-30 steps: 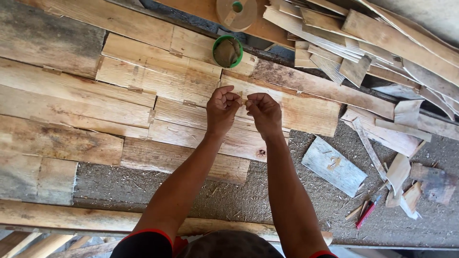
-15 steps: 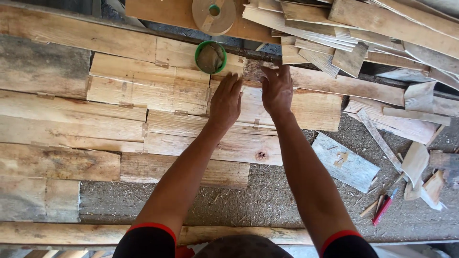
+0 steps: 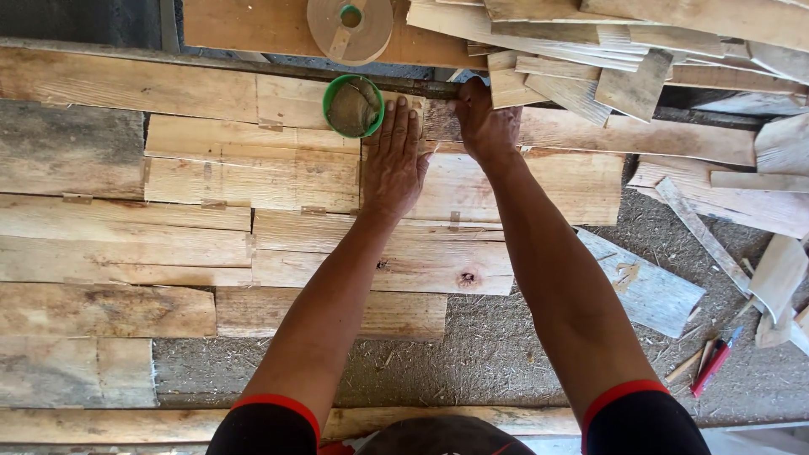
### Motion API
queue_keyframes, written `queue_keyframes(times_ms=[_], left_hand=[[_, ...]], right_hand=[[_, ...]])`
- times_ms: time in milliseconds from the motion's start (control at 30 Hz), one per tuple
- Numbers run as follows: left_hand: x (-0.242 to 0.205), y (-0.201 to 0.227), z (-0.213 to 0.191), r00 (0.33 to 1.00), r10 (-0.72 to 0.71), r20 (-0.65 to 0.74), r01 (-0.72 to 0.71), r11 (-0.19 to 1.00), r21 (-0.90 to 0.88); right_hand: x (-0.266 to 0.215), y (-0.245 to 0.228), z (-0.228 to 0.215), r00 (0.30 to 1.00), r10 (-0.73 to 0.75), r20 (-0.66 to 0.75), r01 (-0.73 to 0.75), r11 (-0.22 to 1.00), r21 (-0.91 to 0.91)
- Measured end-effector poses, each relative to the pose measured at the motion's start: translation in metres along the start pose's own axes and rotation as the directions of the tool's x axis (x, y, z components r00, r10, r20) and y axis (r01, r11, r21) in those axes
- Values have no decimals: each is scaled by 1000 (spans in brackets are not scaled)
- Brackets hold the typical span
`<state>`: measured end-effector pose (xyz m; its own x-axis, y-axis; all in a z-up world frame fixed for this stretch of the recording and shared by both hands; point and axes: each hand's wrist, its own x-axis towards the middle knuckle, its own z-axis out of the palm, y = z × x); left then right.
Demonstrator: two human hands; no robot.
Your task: The recorder is applying small strips of wood veneer to a larger surface, using adhesive tape and a craft knife to trim the edges.
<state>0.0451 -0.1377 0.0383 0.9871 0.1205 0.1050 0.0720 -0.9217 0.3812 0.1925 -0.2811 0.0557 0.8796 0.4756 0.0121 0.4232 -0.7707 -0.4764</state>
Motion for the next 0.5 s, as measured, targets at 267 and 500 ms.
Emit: queue_keyframes(times_ms=[267,500], left_hand=[[5,6,-10,996,-59,71,61,998,-29],[6,7,-9,992,-79,95,81,997,-11]], right_hand=[[0,28,19,960,-219,-177,226,974,19],[0,33,24,991,-120,-62,120,993,-7]])
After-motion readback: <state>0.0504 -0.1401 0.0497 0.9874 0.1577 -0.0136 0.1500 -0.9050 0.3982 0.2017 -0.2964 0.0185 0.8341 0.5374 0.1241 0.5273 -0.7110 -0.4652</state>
